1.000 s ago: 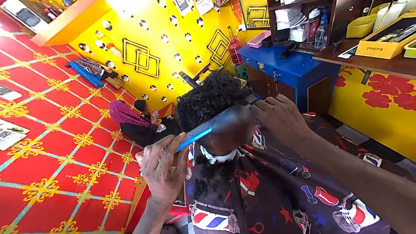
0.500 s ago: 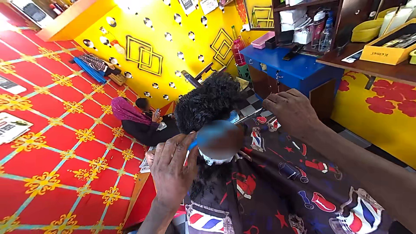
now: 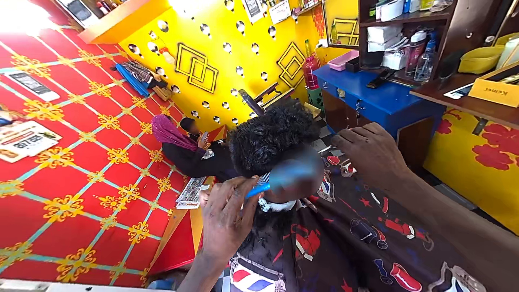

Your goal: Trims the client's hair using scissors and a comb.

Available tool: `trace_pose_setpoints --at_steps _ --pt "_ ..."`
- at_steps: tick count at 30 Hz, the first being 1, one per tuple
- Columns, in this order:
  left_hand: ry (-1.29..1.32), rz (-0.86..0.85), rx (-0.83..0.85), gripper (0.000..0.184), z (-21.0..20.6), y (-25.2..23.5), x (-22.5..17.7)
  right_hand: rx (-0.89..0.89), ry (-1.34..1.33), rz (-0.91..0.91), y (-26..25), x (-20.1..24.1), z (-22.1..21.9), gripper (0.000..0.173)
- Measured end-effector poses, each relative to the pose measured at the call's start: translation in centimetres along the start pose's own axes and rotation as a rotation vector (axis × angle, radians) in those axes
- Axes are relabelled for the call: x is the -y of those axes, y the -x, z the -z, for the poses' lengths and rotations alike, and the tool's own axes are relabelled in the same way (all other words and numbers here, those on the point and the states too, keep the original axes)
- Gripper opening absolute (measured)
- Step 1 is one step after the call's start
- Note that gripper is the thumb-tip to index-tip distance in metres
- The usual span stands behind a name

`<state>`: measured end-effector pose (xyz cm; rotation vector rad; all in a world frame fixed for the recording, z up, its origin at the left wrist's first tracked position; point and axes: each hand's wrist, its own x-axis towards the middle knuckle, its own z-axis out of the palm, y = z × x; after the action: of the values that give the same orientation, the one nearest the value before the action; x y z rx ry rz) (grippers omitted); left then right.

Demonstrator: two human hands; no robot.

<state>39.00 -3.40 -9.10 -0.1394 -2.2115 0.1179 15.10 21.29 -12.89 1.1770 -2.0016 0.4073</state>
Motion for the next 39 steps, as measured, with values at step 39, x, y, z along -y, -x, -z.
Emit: trace_pose_setpoints --at_steps 39 --pt "0.039 0.234 -0.273 0.032 -2.9 -1.5 1.4 0.109 0.230 0.254 -7.6 -4.2 9.3 0.033"
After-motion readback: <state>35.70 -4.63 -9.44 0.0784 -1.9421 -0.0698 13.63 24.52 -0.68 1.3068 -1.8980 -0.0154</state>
